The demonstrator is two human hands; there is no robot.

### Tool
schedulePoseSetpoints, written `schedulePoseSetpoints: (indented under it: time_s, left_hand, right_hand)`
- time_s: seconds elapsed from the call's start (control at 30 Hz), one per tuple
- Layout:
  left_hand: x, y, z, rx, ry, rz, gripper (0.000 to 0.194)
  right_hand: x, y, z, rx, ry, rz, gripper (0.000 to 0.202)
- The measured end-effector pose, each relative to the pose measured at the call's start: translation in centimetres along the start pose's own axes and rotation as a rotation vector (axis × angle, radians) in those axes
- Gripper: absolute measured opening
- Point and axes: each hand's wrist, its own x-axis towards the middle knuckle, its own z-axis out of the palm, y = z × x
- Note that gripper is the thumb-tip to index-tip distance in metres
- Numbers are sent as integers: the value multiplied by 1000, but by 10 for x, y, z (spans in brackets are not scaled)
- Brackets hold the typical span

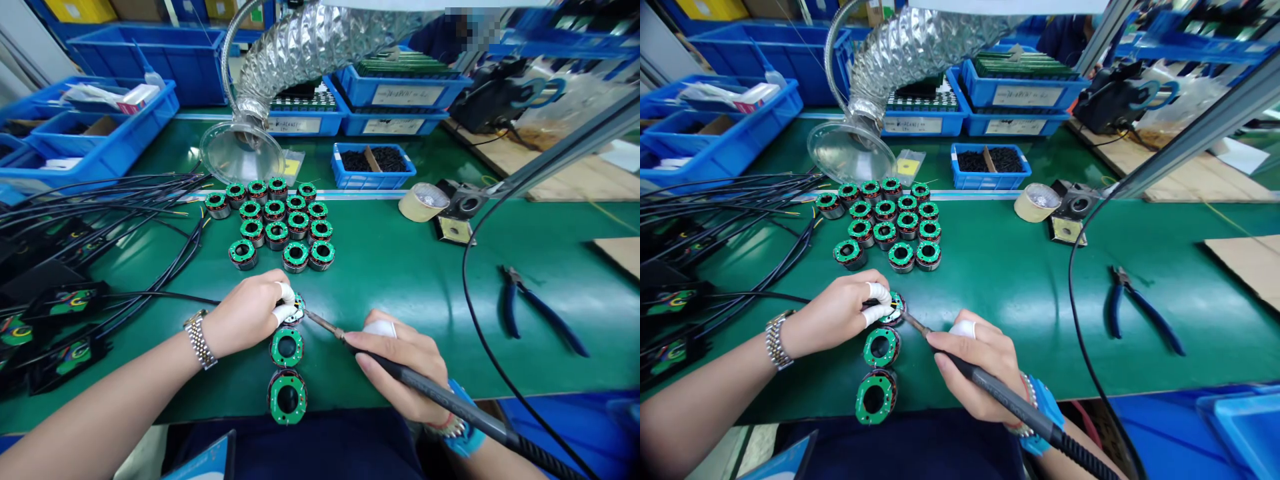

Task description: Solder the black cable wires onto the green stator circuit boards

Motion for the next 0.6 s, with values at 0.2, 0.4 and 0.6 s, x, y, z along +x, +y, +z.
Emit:
schedulePoseSetpoints:
  time_s: [0.2,0.4,0.6]
  left_hand:
    - [1,2,-1,6,3,2,12]
    - [-1,1,1,3,4,4,13]
    - [0,2,-1,-6,-3,-16,13]
  right_hand:
    - [1,1,5,2,-25,4,24]
    - [2,0,1,0,-18,-20,26]
    - [-2,-2,-13,-31,4,0,32]
